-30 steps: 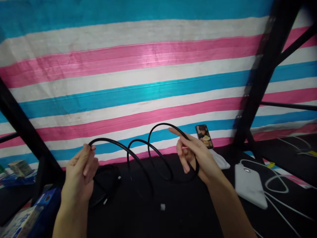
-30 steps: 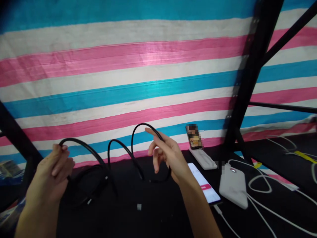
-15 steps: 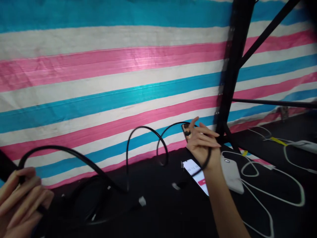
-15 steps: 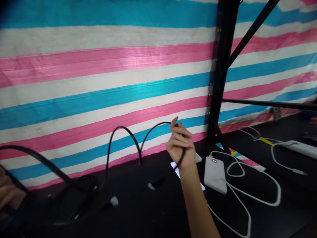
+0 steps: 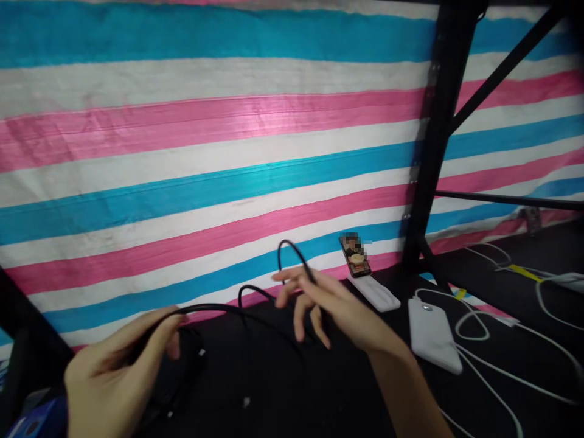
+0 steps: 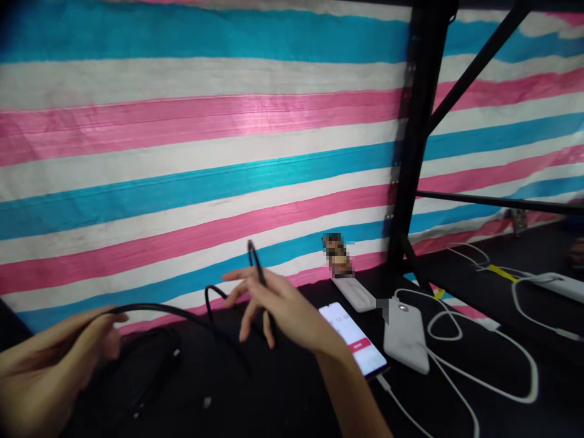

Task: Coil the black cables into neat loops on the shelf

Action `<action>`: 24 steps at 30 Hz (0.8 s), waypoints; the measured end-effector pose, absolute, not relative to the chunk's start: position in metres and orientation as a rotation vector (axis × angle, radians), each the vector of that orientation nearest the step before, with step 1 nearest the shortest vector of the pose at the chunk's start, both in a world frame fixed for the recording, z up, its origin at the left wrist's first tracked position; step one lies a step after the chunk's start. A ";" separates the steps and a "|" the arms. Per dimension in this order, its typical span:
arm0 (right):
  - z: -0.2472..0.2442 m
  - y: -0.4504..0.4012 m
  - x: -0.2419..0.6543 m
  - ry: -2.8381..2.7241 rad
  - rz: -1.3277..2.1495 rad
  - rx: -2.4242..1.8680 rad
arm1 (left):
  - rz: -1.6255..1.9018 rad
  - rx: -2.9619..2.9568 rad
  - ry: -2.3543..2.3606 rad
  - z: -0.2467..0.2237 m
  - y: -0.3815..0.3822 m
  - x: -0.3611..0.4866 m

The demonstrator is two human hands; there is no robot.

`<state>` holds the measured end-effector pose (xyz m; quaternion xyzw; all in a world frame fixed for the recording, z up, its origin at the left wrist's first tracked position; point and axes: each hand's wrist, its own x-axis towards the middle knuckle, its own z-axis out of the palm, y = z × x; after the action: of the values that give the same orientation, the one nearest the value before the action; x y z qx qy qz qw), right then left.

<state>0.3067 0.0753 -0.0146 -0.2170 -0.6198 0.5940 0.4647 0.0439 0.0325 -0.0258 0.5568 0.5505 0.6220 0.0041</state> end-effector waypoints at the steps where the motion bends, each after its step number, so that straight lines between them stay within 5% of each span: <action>1: -0.014 0.073 0.296 -1.563 1.412 -0.563 | 1.945 1.825 1.768 -0.027 0.033 0.053; 14: -0.025 0.070 0.263 -1.700 1.236 -0.571 | 1.985 2.173 1.597 -0.026 0.033 0.087; 24: -0.026 0.070 0.289 -1.480 1.111 -0.458 | 1.492 1.885 1.367 -0.039 0.081 0.076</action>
<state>0.2890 0.0702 -0.0265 -0.1957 -0.6331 0.4750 0.5791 0.0762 0.0811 -0.0392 0.6696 0.4855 0.5301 0.1870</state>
